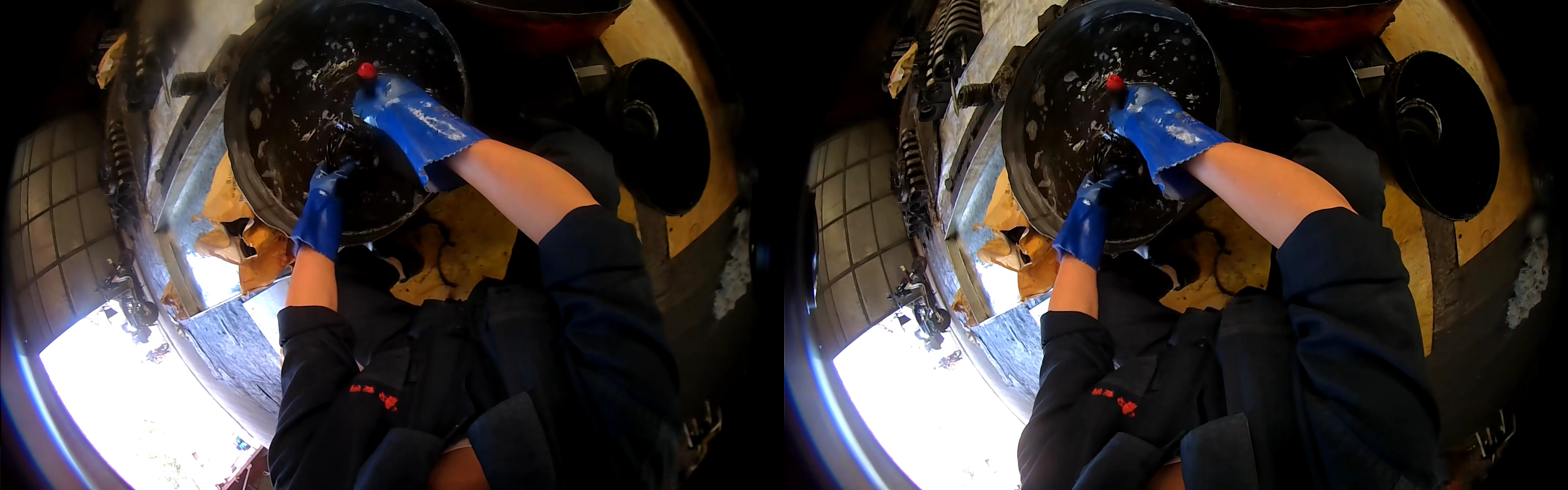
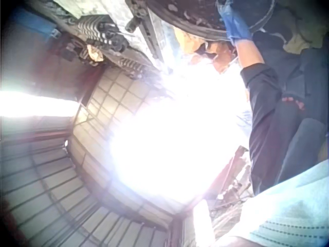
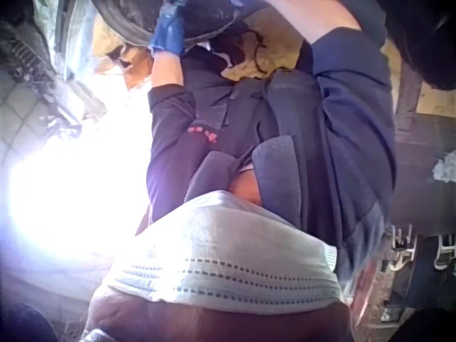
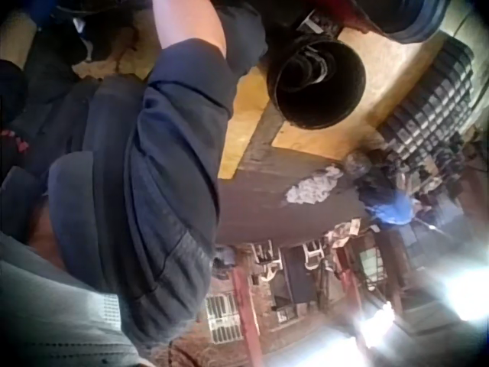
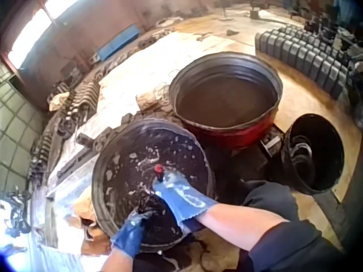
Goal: The person cleans metal rings by submerging them in a bucket of liquid and scrubbing them with a brush.
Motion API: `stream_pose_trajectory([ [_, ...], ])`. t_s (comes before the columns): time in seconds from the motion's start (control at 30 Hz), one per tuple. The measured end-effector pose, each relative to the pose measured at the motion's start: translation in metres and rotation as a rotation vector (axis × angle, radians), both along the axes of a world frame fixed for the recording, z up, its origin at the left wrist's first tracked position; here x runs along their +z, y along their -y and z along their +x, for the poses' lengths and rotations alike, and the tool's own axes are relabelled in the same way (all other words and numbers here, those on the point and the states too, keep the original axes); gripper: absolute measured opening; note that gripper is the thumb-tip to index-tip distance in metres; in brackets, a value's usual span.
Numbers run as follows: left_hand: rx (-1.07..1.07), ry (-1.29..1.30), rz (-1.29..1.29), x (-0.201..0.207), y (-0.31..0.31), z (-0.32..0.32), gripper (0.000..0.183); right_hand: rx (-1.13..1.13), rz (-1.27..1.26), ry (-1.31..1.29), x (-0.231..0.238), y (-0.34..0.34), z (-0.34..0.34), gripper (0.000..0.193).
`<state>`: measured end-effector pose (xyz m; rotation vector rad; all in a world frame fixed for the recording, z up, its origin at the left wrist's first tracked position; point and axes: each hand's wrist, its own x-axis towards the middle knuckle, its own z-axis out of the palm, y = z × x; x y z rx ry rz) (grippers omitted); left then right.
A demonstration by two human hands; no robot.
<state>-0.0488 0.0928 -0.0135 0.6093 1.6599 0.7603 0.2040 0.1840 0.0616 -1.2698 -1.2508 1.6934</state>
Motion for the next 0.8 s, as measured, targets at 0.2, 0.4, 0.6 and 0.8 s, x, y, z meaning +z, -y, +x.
stream_pose_trajectory([
  [0.2,-0.476,-0.525,-0.258,0.029,-0.003,0.01,0.042,0.025,-0.054,0.179,0.007,-0.007,0.012,0.035],
  [0.4,-0.357,-0.564,0.005,0.022,-0.013,0.001,0.039,0.033,-0.049,0.226,0.025,-0.012,0.009,0.036],
  [0.6,-0.98,-0.843,0.087,0.081,0.016,0.043,0.037,0.013,0.017,0.16,-0.029,-0.01,0.019,0.039],
  [0.8,-0.703,-1.187,-0.361,0.035,0.018,0.027,0.047,0.357,0.232,0.704,-0.017,0.003,0.0,0.037],
])
